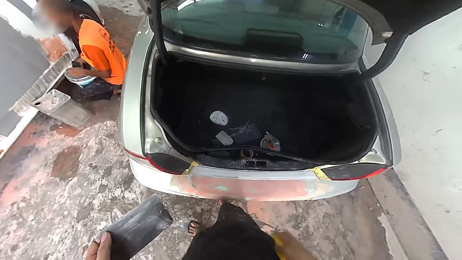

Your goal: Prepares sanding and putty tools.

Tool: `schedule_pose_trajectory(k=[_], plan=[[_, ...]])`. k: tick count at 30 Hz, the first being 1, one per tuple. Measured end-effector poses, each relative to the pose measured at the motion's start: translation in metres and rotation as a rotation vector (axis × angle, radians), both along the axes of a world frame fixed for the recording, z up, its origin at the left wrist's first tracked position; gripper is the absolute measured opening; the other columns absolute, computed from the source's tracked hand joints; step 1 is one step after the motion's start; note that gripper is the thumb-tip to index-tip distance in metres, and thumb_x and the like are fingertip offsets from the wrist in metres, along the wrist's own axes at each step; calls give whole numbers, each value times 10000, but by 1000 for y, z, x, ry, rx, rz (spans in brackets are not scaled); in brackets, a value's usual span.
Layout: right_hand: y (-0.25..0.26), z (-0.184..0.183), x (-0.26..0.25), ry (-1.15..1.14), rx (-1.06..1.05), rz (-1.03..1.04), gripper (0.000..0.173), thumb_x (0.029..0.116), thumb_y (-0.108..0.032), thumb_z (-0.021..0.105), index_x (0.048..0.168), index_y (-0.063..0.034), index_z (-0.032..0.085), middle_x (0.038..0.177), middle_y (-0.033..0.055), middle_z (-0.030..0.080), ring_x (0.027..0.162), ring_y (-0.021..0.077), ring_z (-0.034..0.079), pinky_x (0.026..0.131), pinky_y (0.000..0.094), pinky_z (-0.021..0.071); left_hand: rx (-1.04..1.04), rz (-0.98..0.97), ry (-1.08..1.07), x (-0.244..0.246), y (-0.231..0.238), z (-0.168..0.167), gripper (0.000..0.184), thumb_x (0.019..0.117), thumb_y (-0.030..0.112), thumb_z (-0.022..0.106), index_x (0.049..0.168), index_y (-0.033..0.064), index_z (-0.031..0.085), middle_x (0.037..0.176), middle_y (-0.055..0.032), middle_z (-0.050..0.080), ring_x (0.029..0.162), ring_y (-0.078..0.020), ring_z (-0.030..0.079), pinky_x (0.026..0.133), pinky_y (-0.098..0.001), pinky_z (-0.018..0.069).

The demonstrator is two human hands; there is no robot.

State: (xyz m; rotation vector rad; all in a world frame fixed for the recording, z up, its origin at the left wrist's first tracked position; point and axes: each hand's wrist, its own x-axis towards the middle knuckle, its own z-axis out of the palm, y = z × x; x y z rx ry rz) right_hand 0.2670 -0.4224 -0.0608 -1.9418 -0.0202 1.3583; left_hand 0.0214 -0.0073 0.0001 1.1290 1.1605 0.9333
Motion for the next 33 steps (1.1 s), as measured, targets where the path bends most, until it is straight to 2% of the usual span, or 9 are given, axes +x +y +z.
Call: schedule_pose_trajectory(k=[3, 7, 9, 10, 12, 16, 18, 22, 33], plan=[[66, 67, 56, 51, 396, -268, 209, 997, -181, 608, 1148, -51, 671, 948, 95, 741, 811, 193, 727, 741, 380, 629, 64, 12, 34, 11, -6, 4, 157, 1095, 140, 386, 1137, 104, 533, 934, 88, 673, 850, -13, 683, 802, -257, 602], [159, 123, 74, -88, 728, -201, 218, 1026, -161, 592, 1155, -2, 665, 980, 127, 745, 851, 216, 744, 773, 383, 641, 260, -146, 77, 35, -11, 24, 500, 1039, 18, 450, 1522, -2, 323, 1519, -86, 447, 1141, -69, 638, 904, -266, 586], [182, 140, 68, -145, 829, -132, 209, 1027, -146, 603, 1159, 4, 664, 988, 126, 747, 856, 212, 746, 775, 376, 644, 306, -202, 46, 50, -21, 43, 355, 1037, 3, 442, 1381, -1, 526, 1331, -57, 628, 1023, -93, 688, 825, -278, 614], [190, 147, 63, -163, 878, -102, 203, 1024, -139, 612, 1158, 3, 668, 990, 123, 749, 855, 206, 749, 775, 369, 646, 298, -237, 35, 56, -26, 52, 314, 1036, 6, 413, 1251, 18, 641, 1172, -41, 713, 881, -108, 715, 690, -285, 623], [203, 155, 54, -173, 967, -58, 204, 1017, -129, 628, 1163, 6, 673, 1003, 120, 752, 861, 197, 751, 777, 360, 648, 271, -319, 10, 66, -37, 69, 345, 1022, 22, 383, 1131, 26, 710, 1056, -74, 744, 734, -162, 725, 513, -315, 609], [225, 162, 39, -195, 1059, 39, 188, 1008, -103, 636, 1153, 9, 682, 999, 112, 755, 849, 183, 752, 762, 339, 650, 391, -381, 52, 76, -52, 89, 242, 1020, 201, 553, 1103, 106, 759, 1070, -54, 739, 948, -179, 699, 805, -338, 597], [233, 165, 33, -219, 1074, 112, 182, 1010, -81, 624, 1153, 20, 677, 1003, 115, 750, 856, 184, 748, 766, 335, 650, 427, -383, 46, 80, -59, 98, 244, 991, 314, 660, 1109, 129, 767, 1066, -39, 735, 933, -176, 699, 767, -332, 608], [238, 170, 22, -224, 1087, 215, 186, 1004, -52, 624, 1167, 23, 672, 1015, 103, 754, 866, 179, 750, 771, 331, 652, 455, -382, 3, 86, -68, 106, 263, 911, 285, 789, 1113, 118, 769, 1070, -47, 721, 855, -165, 715, 678, -308, 641], [231, 186, 30, -595, 1025, 515, 209, 1019, -199, 637, 1122, -28, 697, 965, 33, 744, 843, 89, 727, 736, 262, 639, 832, -370, 259, 85, -72, 107, 119, 963, 253, 707, 995, 170, 785, 1005, 32, 717, 906, -9, 672, 755, -176, 580]])
